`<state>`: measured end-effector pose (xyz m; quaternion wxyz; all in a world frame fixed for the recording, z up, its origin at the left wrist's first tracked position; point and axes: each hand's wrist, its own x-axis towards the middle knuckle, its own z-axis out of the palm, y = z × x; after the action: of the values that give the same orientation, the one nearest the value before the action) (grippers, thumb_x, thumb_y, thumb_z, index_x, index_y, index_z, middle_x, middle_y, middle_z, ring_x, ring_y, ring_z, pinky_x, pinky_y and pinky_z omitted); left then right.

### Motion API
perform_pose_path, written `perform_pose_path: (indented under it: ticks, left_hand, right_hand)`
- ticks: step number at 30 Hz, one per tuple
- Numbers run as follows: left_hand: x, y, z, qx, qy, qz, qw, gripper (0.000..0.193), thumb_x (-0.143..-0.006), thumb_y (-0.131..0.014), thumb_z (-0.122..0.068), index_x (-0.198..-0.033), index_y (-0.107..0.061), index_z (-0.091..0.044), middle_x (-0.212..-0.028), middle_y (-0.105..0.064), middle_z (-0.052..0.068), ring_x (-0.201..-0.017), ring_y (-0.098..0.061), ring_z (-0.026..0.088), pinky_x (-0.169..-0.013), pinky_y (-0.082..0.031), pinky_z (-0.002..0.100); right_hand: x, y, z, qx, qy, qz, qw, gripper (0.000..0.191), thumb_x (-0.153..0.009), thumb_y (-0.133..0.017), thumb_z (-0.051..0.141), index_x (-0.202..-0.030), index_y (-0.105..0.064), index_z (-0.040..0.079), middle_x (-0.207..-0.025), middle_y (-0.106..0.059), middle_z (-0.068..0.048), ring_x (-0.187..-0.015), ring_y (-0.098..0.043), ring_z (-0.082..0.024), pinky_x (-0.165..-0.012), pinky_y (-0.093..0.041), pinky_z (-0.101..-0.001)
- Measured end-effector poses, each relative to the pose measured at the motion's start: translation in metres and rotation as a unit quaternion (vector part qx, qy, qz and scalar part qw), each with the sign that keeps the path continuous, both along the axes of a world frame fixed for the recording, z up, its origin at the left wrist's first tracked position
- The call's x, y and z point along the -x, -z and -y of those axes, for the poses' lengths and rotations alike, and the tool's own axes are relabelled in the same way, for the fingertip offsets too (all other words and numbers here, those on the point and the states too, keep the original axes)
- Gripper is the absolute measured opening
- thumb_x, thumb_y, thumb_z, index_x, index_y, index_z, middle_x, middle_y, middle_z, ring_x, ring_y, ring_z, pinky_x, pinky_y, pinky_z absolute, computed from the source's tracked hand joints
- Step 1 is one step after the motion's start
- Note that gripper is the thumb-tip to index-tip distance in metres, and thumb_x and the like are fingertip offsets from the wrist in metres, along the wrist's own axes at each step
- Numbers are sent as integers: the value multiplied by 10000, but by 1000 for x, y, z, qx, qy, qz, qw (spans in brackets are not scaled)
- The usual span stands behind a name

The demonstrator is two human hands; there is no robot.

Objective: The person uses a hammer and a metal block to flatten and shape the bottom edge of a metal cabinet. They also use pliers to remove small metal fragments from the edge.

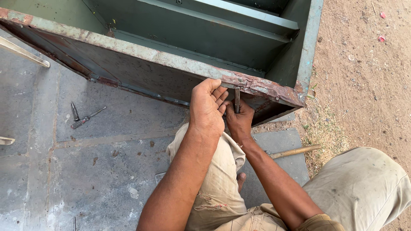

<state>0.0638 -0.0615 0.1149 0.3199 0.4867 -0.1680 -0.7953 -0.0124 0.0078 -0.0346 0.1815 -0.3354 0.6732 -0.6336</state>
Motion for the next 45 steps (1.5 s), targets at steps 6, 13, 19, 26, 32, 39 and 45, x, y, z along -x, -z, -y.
perform_pose_path:
  ticks: [6, 13, 19, 26, 32, 39, 45]
  left_hand:
    - [0, -1, -3, 20, -2, 18, 1000, 285, -777, -680, -304, -971, -665, -96, -910, -645, 20, -936, -598, 151, -887, -386, 375]
    - [0, -1, -6, 5, -14, -13, 1000, 291, -767, -694, -270, -992, -659, -89, -964, -632, 26, -973, -577, 153, -915, -361, 370]
    - [2, 2, -7, -1, -28, -15, 1000, 315, -761, -696, -256, -1019, -650, -81, -988, -610, 39, -989, -574, 161, -928, -356, 387]
    - [5, 4, -6, 6, -22, -7, 1000, 356, -753, -691, -277, -1038, -653, -68, -1002, -611, 45, -1006, -573, 164, -943, -352, 393]
    - [3, 6, -8, 21, -12, 17, 1000, 445, -752, -680, -303, -1116, -662, -46, -1043, -621, 64, -1033, -573, 162, -945, -357, 384]
    - [-3, -21, -10, 75, 18, 14, 997, 589, -790, -672, -345, -1258, -616, 9, -1182, -599, 112, -1164, -545, 212, -1020, -364, 398]
    - [-94, 13, 0, 307, 177, 2, 935, 621, -987, -610, -391, -1402, -545, 66, -1405, -645, 255, -1322, -633, 308, -1092, -530, 449]
  right_hand:
    - [12, -1, 4, -8, 15, -106, 994, 188, -1008, -715, 190, -966, -696, 7, -780, -665, -97, -700, -571, -185, -633, -488, -354]
    - [-9, -25, -21, -91, 43, -186, 977, 316, -1070, -614, 322, -1099, -660, 10, -941, -664, -196, -827, -647, -376, -701, -502, -444]
    - [-17, -46, -22, -158, 11, 23, 987, 450, -1039, -552, 450, -1036, -660, 13, -833, -720, -114, -745, -676, -221, -662, -530, -396]
    - [-19, -43, -25, -183, 59, 33, 981, 493, -985, -656, 473, -848, -651, 0, -625, -599, -36, -617, -497, -117, -529, -434, -342]
    - [-12, -16, -18, -83, 47, 54, 994, 479, -955, -745, 407, -704, -641, 13, -556, -524, 26, -546, -408, -71, -475, -330, -296]
    - [-3, -19, -12, -59, 30, -66, 996, 323, -1038, -691, 270, -868, -686, -4, -678, -624, -41, -613, -502, -123, -556, -419, -344]
    - [16, -1, -35, -96, -50, -191, 976, 257, -1143, -538, 218, -1225, -678, 19, -1045, -725, -169, -863, -679, -305, -819, -538, -414]
